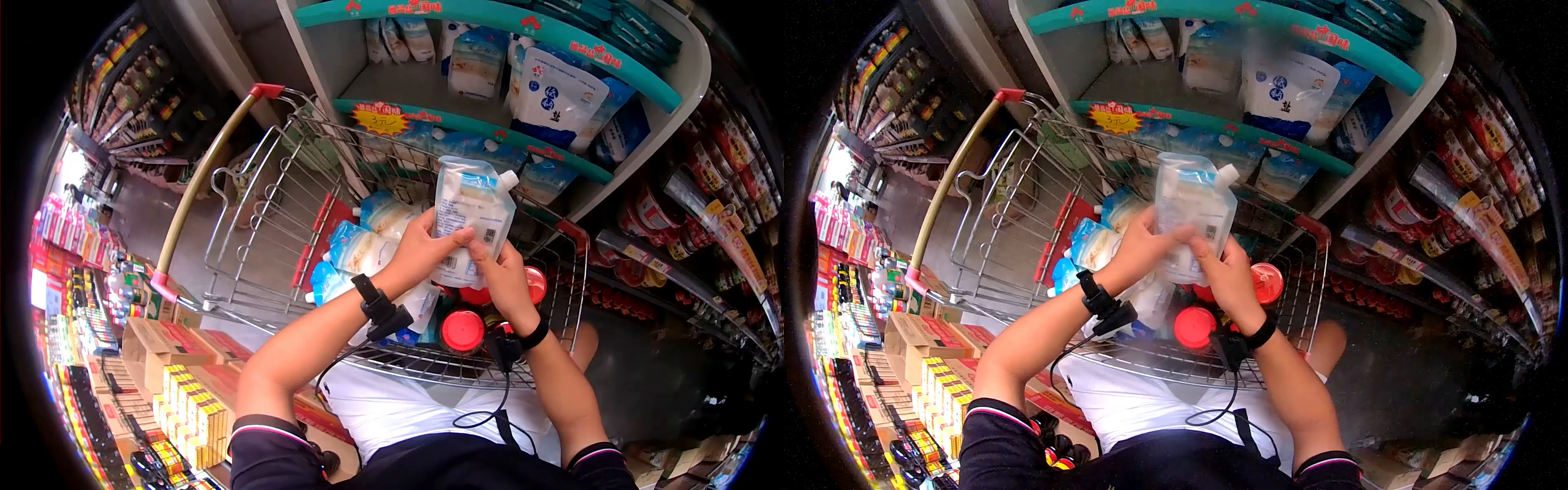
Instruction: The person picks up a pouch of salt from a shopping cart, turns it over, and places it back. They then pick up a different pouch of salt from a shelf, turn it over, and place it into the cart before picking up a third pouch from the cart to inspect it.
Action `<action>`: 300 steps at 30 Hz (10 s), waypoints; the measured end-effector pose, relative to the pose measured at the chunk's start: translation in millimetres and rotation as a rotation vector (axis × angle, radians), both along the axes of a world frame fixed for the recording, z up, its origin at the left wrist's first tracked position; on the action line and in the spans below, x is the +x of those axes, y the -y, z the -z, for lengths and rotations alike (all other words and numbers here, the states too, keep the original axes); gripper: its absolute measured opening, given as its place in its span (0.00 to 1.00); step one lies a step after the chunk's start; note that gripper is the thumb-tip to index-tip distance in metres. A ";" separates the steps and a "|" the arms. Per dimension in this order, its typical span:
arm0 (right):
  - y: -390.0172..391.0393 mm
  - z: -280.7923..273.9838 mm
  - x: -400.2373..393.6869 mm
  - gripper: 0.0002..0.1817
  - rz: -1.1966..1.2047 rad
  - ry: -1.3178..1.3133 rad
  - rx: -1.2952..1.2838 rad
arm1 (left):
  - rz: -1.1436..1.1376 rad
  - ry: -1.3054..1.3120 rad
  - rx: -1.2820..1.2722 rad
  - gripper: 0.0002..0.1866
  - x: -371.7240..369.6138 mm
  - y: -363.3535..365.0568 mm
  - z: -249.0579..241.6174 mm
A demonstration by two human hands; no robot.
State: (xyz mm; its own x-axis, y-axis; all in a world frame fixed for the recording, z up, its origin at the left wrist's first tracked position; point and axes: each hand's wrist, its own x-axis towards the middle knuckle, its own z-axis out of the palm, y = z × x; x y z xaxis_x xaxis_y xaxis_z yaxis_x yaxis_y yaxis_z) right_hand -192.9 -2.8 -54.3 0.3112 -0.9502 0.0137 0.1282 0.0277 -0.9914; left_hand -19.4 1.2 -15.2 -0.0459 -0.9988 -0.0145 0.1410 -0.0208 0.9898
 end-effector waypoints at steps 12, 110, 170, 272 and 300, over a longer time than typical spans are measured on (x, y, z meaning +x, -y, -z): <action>-2.4 -4.2 1.9 0.22 -0.011 0.068 0.067 | 0.000 0.014 -0.030 0.19 3.3 3.4 10.1; 15.2 -4.8 -11.8 0.22 0.177 0.062 -0.097 | 0.117 0.137 -0.080 0.17 2.0 -0.6 10.0; 5.8 -7.6 -7.6 0.18 0.219 -0.108 -0.218 | -0.080 0.164 -0.105 0.27 5.4 6.3 36.3; 3.7 -19.8 -17.4 0.19 0.049 0.157 -0.076 | 0.278 0.675 -0.212 0.27 0.4 -5.2 17.9; 5.3 -19.1 -15.1 0.21 0.138 0.165 -0.067 | 0.366 0.340 0.031 0.27 -3.8 -10.5 5.7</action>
